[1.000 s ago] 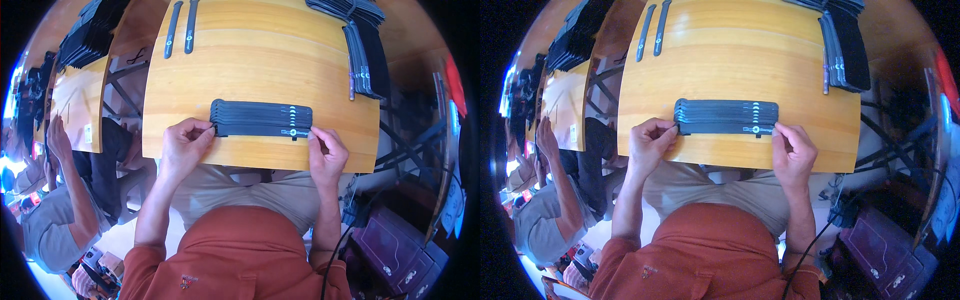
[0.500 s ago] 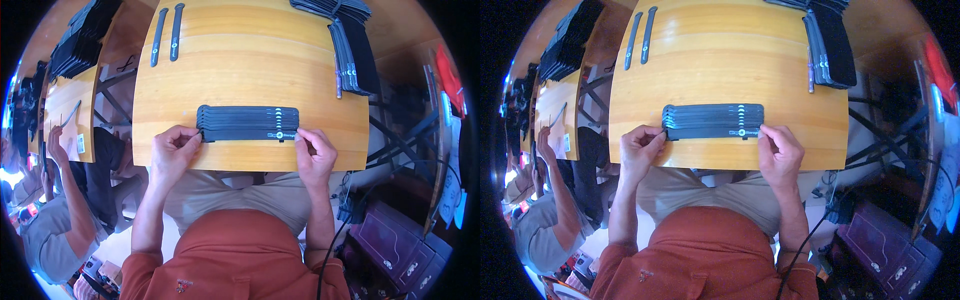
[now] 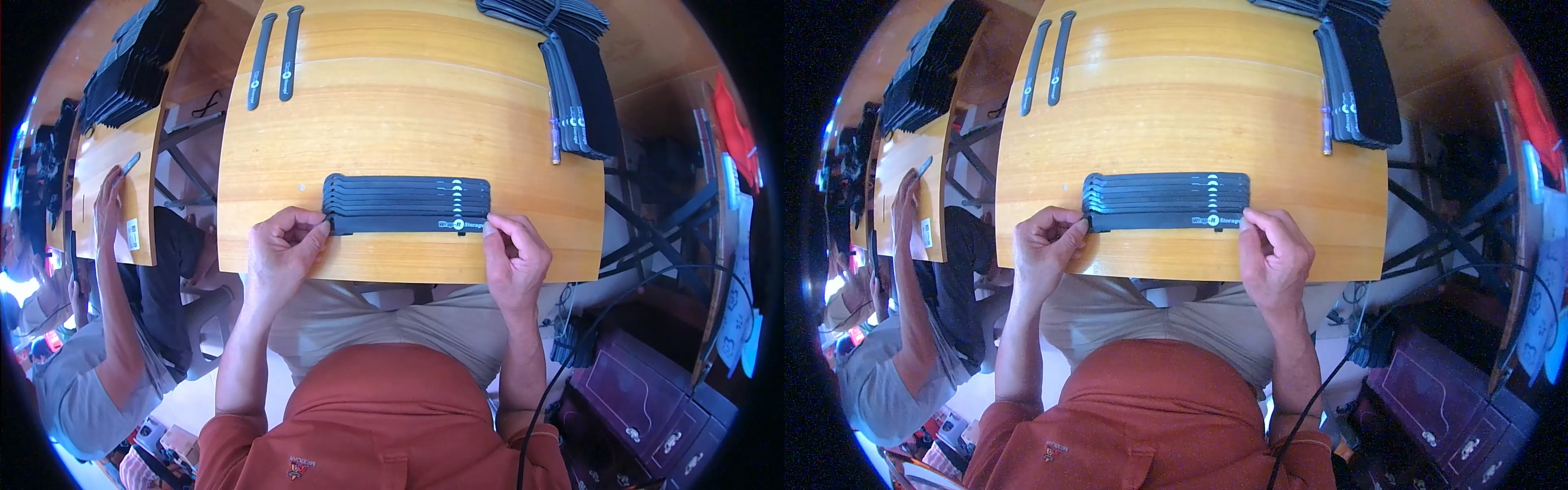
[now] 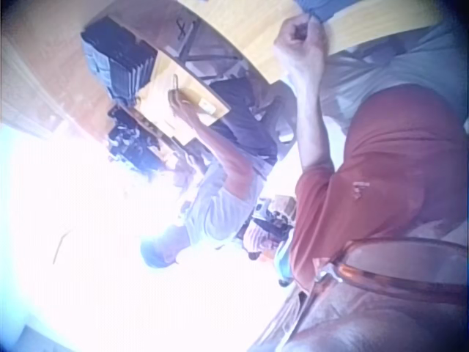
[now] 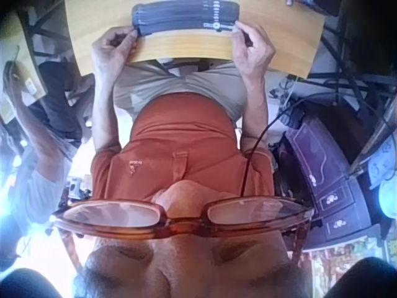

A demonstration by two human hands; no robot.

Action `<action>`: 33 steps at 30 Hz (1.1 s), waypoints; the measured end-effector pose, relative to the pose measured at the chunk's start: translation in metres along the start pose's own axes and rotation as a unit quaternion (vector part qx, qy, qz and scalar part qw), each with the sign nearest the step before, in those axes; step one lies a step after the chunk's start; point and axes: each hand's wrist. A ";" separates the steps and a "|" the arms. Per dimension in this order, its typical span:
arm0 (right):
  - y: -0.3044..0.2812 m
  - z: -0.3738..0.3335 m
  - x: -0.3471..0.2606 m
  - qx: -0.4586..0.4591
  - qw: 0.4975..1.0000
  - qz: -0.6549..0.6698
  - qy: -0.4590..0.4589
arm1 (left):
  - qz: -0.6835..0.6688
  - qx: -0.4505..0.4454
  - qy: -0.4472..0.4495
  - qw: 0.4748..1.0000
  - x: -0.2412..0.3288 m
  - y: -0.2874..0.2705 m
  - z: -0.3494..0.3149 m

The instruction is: Picking up individual black and grey straps and organizing them into neat stacks on a table.

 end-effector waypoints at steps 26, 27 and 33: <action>0.001 0.001 -0.002 0.006 1.000 -0.001 0.006 | -0.011 0.009 -0.012 1.000 0.000 0.003 0.001; 0.001 0.001 -0.002 0.006 1.000 0.001 0.005 | -0.011 0.009 -0.012 1.000 -0.001 0.003 0.001; 0.001 0.000 -0.002 0.006 1.000 0.008 0.013 | -0.014 0.010 -0.010 1.000 0.000 0.003 0.002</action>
Point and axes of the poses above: each hand's wrist, its own z-axis towards the middle knuckle, its own y-axis out of the palm, x = y × z
